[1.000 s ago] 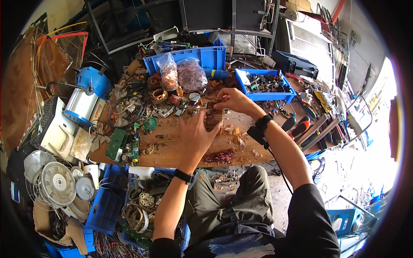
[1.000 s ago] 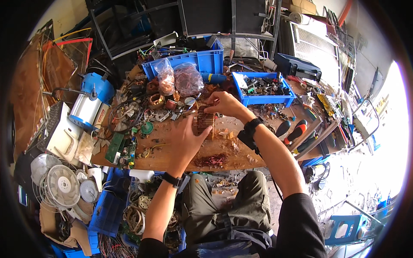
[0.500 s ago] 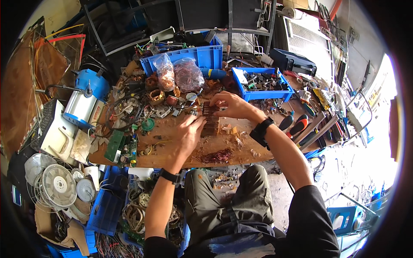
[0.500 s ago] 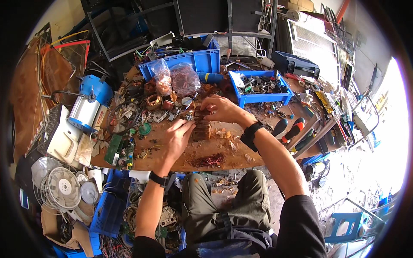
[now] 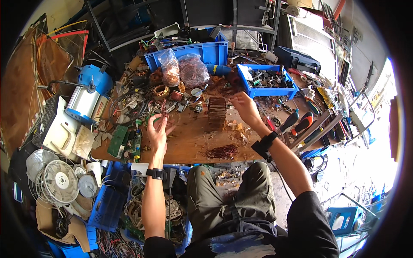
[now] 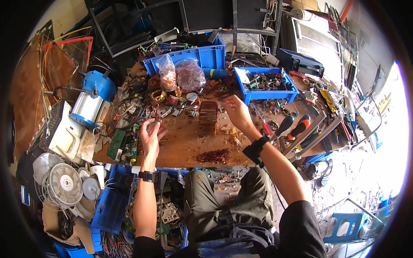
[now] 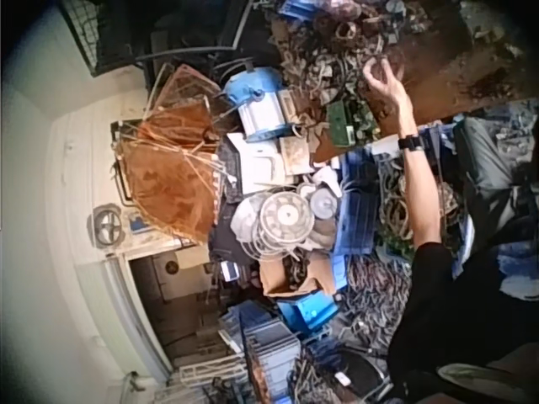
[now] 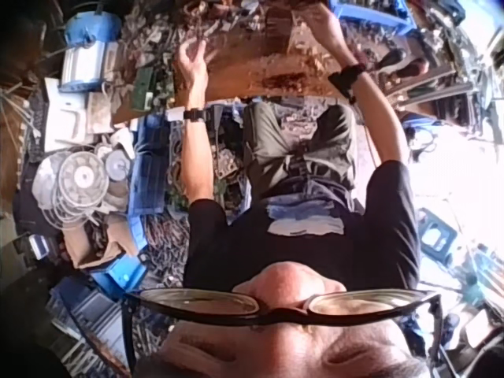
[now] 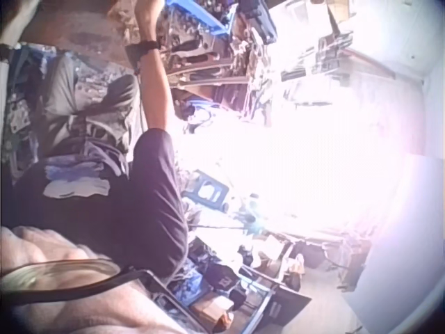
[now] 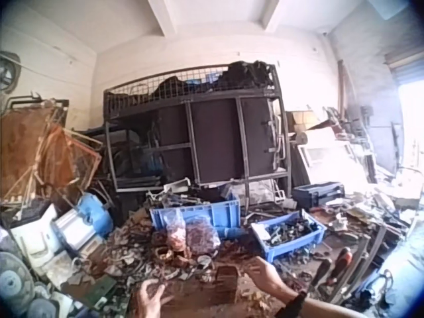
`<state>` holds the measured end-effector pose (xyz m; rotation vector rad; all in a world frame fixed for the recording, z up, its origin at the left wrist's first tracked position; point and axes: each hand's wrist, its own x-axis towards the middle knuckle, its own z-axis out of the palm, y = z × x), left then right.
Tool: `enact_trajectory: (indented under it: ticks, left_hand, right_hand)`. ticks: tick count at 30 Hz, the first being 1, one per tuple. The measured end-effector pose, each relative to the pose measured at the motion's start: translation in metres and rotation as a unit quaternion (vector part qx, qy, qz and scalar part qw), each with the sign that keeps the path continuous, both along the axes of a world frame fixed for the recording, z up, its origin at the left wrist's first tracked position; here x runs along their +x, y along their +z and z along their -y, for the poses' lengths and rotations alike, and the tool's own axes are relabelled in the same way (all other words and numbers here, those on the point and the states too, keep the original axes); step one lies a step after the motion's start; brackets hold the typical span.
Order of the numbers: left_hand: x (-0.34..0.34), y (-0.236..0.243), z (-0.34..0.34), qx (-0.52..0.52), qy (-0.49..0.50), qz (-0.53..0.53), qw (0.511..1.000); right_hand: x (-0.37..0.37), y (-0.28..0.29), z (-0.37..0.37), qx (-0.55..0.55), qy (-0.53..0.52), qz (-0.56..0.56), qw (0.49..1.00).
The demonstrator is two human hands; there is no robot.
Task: The person winds copper wire around a rectangular laminated core, likely a transformer or motor stator. They repeatedly wrap the wire by hand, occasionally pausing to adjust the coil or the core's position on the cluttered workbench.
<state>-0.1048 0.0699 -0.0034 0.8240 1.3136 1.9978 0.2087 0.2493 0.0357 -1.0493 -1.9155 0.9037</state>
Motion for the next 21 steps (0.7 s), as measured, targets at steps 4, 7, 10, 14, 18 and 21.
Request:
enact_trajectory:
  ticks: [4, 7, 10, 14, 18, 21]
  left_hand:
    - [0.008, -0.003, -0.026, 0.032, -0.001, 0.054, 0.998]
    - [0.004, -0.016, -0.035, 0.032, -0.004, 0.049, 0.998]
    - [0.008, -0.02, -0.038, -0.02, -0.005, 0.015, 1.0]
    - [0.014, -0.028, -0.04, -0.092, -0.09, -0.164, 0.978]
    - [0.039, -0.013, -0.047, -0.146, -0.139, -0.335, 0.921]
    - [0.06, 0.017, -0.047, -0.157, -0.165, -0.441, 0.868]
  right_hand:
    - [0.017, -0.023, 0.016, -0.313, 0.12, -0.169, 0.927]
    - [0.005, -0.024, 0.03, -0.355, 0.173, -0.209, 0.895]
    - [0.002, -0.033, 0.027, -0.273, 0.138, -0.173, 0.936]
    - [-0.002, -0.034, 0.025, -0.246, 0.118, -0.15, 0.95]
    - [0.004, -0.029, 0.03, -0.236, 0.127, -0.205, 0.941]
    - [0.01, -0.042, 0.027, -0.212, 0.181, -0.206, 0.938]
